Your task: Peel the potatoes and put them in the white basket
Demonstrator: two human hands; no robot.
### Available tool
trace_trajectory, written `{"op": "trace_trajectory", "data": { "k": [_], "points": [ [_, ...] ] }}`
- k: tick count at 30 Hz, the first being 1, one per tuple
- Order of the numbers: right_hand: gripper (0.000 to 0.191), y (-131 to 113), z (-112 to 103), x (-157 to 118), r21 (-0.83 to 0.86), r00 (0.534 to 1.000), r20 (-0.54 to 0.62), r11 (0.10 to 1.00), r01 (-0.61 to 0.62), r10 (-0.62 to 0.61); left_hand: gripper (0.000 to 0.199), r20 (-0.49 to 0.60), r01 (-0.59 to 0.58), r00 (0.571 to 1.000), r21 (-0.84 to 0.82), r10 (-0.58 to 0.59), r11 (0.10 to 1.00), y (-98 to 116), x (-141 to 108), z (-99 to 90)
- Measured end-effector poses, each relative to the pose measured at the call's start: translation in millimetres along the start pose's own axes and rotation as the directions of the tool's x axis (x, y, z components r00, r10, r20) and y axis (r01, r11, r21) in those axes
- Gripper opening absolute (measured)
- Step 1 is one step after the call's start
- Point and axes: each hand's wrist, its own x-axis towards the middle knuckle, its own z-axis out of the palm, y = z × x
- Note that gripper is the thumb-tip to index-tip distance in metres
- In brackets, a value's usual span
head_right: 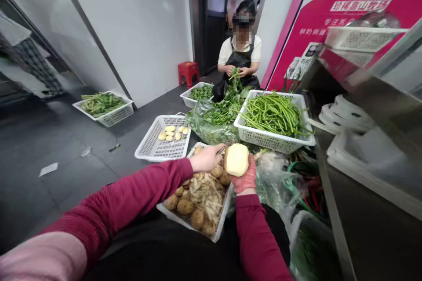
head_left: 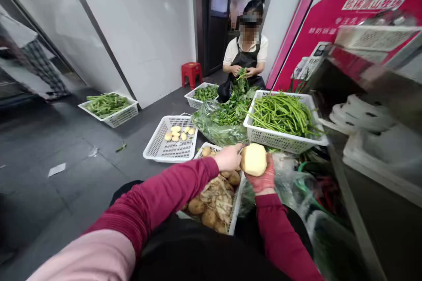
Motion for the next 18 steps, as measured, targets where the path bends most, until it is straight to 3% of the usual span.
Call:
{"op": "trace_trajectory", "data": {
  "k": [3, 5, 11, 13, 16, 18],
  "points": [
    [0.040, 9.3, -5.7, -4.9, -0.026, 0.997, -0.029, 0.997, -0.077, 0.076, 0.054, -0.089, 0.058, 0.994, -0.005, -0.059, 0.998, -11.7, -32.4, 31.0],
    [0.040, 13.2, -6.5, -5.5, -0.025, 0.992, -0.017, 0.992, -0.124, 0.123, 0.055, -0.129, 0.078, 0.988, -0.052, -0.085, 0.996, -18.4, -39.7, 35.9],
    [0.043, 13.6, -4.5, 3.4, 0.003, 0.984, 0.068, 0.986, -0.168, 0.167, 0.043, -0.109, 0.019, 0.993, -0.179, -0.039, 0.984, -22.6, -6.7, -1.0],
    [0.042, 14.3, -5.5, 6.5, 0.001, 0.985, 0.053, 0.986, -0.165, 0.165, 0.045, -0.121, 0.015, 0.992, -0.141, -0.033, 0.990, -21.5, -4.3, -0.3],
    [0.038, 15.3, -8.9, 13.5, 0.017, 0.993, 0.006, 0.993, -0.115, 0.115, 0.053, -0.143, 0.027, 0.989, -0.076, -0.038, 0.997, -24.0, -25.9, 26.0],
    [0.037, 13.1, -12.7, 21.4, 0.030, 0.996, -0.059, 0.998, -0.064, 0.065, 0.057, -0.100, 0.046, 0.994, -0.059, -0.052, 0.997, -27.9, -51.8, 49.7]
  ]
}}
